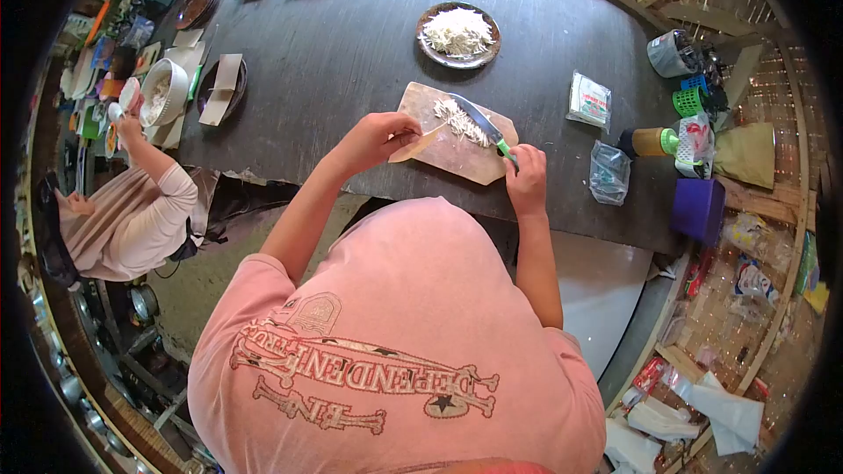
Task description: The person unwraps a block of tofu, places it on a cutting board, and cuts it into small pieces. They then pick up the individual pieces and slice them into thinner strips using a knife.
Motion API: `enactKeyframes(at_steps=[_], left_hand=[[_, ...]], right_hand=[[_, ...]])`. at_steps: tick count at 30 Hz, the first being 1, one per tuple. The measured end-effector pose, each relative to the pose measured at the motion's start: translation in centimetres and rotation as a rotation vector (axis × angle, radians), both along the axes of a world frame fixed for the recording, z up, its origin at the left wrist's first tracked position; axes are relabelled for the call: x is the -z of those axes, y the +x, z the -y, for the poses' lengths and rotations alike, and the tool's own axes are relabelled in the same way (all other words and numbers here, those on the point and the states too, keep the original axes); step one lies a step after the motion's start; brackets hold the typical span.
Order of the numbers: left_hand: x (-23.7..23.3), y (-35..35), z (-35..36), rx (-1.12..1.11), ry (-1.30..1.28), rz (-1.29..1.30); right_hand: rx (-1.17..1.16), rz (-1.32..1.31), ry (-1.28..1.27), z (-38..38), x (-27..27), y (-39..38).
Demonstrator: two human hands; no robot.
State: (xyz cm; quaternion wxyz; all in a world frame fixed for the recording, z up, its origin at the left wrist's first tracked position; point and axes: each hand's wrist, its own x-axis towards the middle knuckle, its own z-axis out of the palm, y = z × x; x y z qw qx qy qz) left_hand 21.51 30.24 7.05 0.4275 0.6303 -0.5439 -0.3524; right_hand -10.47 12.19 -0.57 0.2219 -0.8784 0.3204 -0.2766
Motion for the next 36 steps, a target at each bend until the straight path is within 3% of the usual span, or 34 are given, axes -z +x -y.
enactKeyframes(at_steps=[4,8,10,14,17,21,24,28,36], left_hand=[[0.9,1.3,1.3,0.157,0.007,0.072],[1.9,2.4,2.7,0.295,-0.067,0.102],[2.6,2.7,3.4,0.333,-0.081,0.099],[4.0,3.3,4.2,0.399,-0.1,0.015],[3.3,3.6,4.2,0.334,-0.074,0.069],[4.1,4.0,4.2,0.231,0.023,0.176],[7.0,4.1,4.5,0.118,-0.104,0.359],[8.4,4.3,5.0,0.102,-0.254,0.449],[8.1,2.9,5.0,0.04,-0.205,0.513]], right_hand=[[0.099,-0.126,-0.02,-1.3,-0.7,0.9],[0.124,-0.086,-0.07,-3.6,-4.0,4.3],[-0.102,0.087,0.019,-4.5,-5.4,7.2],[-0.248,-0.011,0.171,-4.6,-5.1,10.9],[-0.21,-0.136,0.345,-4.0,-5.2,12.0],[-0.157,-0.176,0.356,-2.6,-3.4,13.1],[-0.155,-0.286,0.144,-1.9,-2.0,14.0],[-0.194,-0.187,-0.08,-1.4,-1.6,14.7],[-0.288,-0.132,-0.062,-0.6,-1.2,14.9]])
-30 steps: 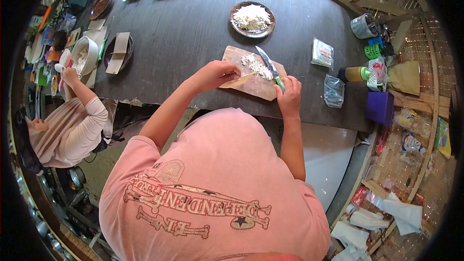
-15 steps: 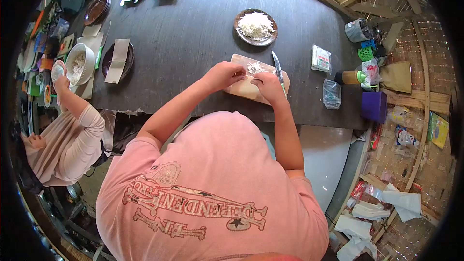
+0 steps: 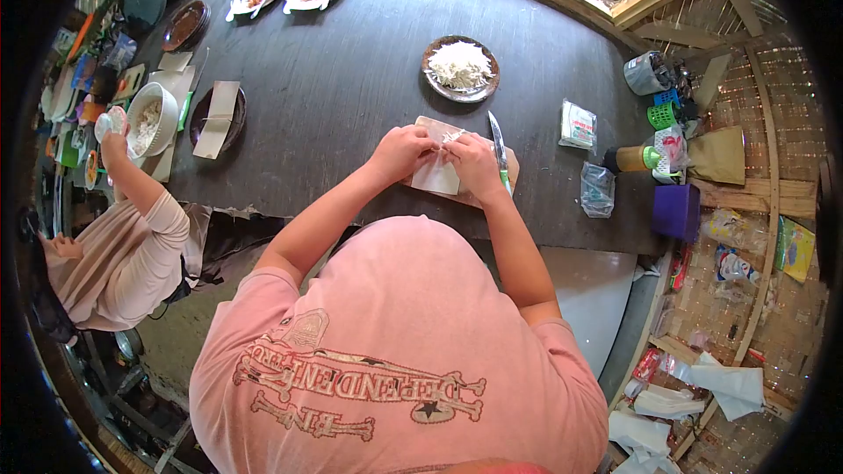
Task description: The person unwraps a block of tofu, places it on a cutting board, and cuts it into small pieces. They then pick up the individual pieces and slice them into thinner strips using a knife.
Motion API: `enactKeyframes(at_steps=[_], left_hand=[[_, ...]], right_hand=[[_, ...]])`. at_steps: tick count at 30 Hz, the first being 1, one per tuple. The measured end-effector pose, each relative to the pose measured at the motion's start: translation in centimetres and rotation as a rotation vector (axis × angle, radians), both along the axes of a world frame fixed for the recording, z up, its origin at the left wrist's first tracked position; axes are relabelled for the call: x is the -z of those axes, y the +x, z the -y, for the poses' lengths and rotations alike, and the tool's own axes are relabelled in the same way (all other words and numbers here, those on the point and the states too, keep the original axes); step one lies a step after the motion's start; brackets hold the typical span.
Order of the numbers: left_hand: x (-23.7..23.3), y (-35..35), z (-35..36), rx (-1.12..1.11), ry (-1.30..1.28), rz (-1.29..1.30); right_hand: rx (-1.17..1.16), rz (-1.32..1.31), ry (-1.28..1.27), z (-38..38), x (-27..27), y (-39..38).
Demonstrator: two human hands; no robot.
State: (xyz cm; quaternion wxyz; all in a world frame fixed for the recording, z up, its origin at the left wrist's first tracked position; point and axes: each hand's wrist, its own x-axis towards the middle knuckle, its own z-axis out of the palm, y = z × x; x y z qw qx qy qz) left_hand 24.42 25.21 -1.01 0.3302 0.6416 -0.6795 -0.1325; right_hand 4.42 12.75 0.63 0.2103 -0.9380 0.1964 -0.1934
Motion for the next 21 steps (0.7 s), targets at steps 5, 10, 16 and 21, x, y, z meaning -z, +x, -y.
enactKeyframes(at_steps=[5,10,16,21], left_hand=[[0.3,-0.2,-0.3,-0.035,-0.023,-0.003],[0.6,-0.3,-0.1,-0.064,-0.021,-0.034],[0.2,0.1,-0.1,0.034,-0.045,0.08],[0.1,1.1,0.0,0.143,-0.087,0.225]], right_hand=[[-0.014,0.074,0.023,0.1,1.3,-0.1],[-0.034,0.067,-0.006,0.5,2.2,0.2],[-0.118,0.086,-0.055,0.9,1.9,-0.2],[-0.182,0.038,-0.13,0.5,1.7,-1.2]])
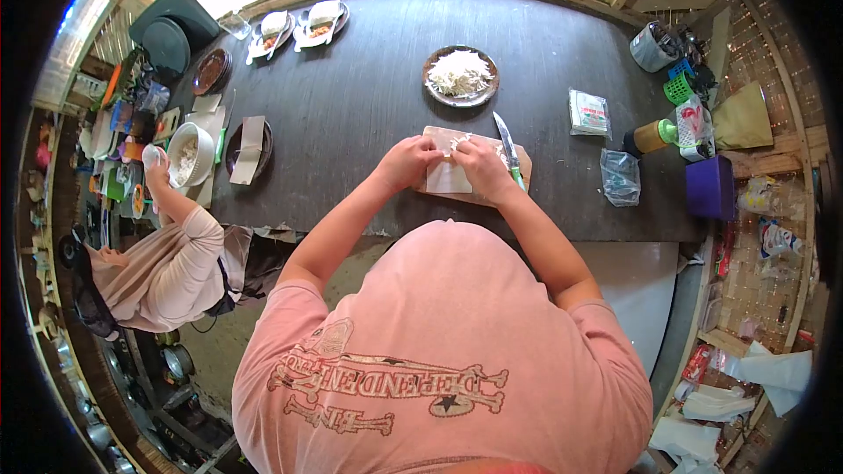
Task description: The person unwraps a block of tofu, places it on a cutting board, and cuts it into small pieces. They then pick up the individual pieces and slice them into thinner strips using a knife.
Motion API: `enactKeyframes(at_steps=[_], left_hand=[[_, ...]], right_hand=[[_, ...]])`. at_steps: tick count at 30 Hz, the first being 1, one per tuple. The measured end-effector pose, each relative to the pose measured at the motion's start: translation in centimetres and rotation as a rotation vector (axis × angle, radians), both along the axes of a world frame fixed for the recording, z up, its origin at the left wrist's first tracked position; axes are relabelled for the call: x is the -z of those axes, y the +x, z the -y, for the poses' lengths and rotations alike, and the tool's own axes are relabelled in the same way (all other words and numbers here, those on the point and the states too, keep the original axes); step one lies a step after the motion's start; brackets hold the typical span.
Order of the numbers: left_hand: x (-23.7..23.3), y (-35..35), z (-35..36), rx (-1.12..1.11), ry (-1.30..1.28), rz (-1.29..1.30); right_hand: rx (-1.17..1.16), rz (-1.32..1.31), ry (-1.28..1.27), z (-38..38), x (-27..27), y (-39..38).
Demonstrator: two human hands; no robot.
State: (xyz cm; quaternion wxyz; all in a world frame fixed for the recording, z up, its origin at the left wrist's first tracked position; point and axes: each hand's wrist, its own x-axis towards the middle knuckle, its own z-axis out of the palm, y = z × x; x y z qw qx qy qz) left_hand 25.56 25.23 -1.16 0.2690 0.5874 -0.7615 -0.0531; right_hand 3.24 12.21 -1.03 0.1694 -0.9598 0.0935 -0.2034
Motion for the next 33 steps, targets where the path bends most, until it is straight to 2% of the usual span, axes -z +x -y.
enactKeyframes(at_steps=[8,9,12,17,19,22,26,33], left_hand=[[-0.6,0.4,-0.5,0.095,0.047,0.228],[-1.1,0.3,-0.7,0.096,0.061,0.283],[-1.8,-0.4,-0.8,0.058,0.093,0.395],[-3.4,-1.4,0.1,-0.042,0.173,0.318],[-3.1,-1.5,1.6,-0.167,0.266,0.26],[-2.8,-2.0,2.6,-0.256,0.336,0.141],[-1.1,-2.1,2.2,-0.287,0.287,0.053],[-0.6,-2.4,1.2,-0.255,0.237,0.009]], right_hand=[[-0.026,-0.018,-0.185,-0.2,1.0,-0.5],[-0.019,-0.094,-0.179,-0.4,0.8,-0.6],[0.031,-0.054,-0.217,-1.8,0.8,-1.2],[0.13,-0.115,-0.275,-3.6,0.1,-0.6],[0.184,-0.268,-0.132,-3.0,-1.2,0.5],[0.232,-0.254,-0.046,-1.9,-1.6,2.2],[0.268,-0.213,0.08,-0.7,-1.2,3.2],[0.277,-0.202,0.107,-0.8,-0.7,2.8]])
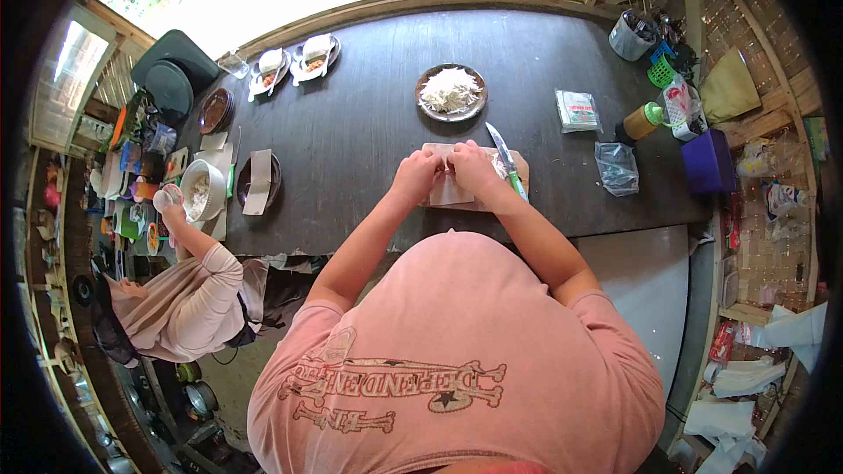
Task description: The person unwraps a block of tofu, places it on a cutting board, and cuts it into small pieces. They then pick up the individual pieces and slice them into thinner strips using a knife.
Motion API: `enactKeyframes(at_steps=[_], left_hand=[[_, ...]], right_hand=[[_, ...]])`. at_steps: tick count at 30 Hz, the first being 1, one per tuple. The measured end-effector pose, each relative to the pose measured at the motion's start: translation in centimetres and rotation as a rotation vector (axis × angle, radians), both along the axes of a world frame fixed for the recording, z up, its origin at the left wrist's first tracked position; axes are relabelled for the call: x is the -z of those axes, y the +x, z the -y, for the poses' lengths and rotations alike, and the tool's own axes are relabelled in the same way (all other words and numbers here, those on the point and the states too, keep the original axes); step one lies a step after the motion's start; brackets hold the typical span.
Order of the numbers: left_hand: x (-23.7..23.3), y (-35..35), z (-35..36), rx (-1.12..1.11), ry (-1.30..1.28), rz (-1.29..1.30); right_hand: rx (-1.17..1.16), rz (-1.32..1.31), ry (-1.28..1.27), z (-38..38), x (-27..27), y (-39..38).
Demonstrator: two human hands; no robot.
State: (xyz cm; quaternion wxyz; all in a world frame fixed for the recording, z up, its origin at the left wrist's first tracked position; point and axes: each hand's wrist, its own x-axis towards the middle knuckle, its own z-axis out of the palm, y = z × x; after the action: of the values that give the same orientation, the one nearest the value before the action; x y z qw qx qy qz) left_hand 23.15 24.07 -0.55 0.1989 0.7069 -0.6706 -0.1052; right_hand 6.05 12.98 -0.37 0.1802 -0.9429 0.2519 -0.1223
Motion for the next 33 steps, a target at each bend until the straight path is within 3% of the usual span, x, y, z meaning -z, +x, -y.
enactKeyframes(at_steps=[5,15,24,33], left_hand=[[0.3,0.1,-0.4,0.028,-0.051,0.017],[0.0,0.4,-1.2,0.109,-0.139,0.005],[0.5,0.7,-1.9,0.146,-0.171,-0.012],[0.0,2.2,-3.0,0.247,-0.191,0.047]], right_hand=[[-0.113,0.094,-0.042,0.1,-0.1,-0.4],[-0.069,0.082,-0.134,-0.2,0.8,-2.2],[-0.095,0.042,0.063,0.1,1.6,-2.4],[-0.341,0.158,-0.169,-0.1,0.6,-4.4]])
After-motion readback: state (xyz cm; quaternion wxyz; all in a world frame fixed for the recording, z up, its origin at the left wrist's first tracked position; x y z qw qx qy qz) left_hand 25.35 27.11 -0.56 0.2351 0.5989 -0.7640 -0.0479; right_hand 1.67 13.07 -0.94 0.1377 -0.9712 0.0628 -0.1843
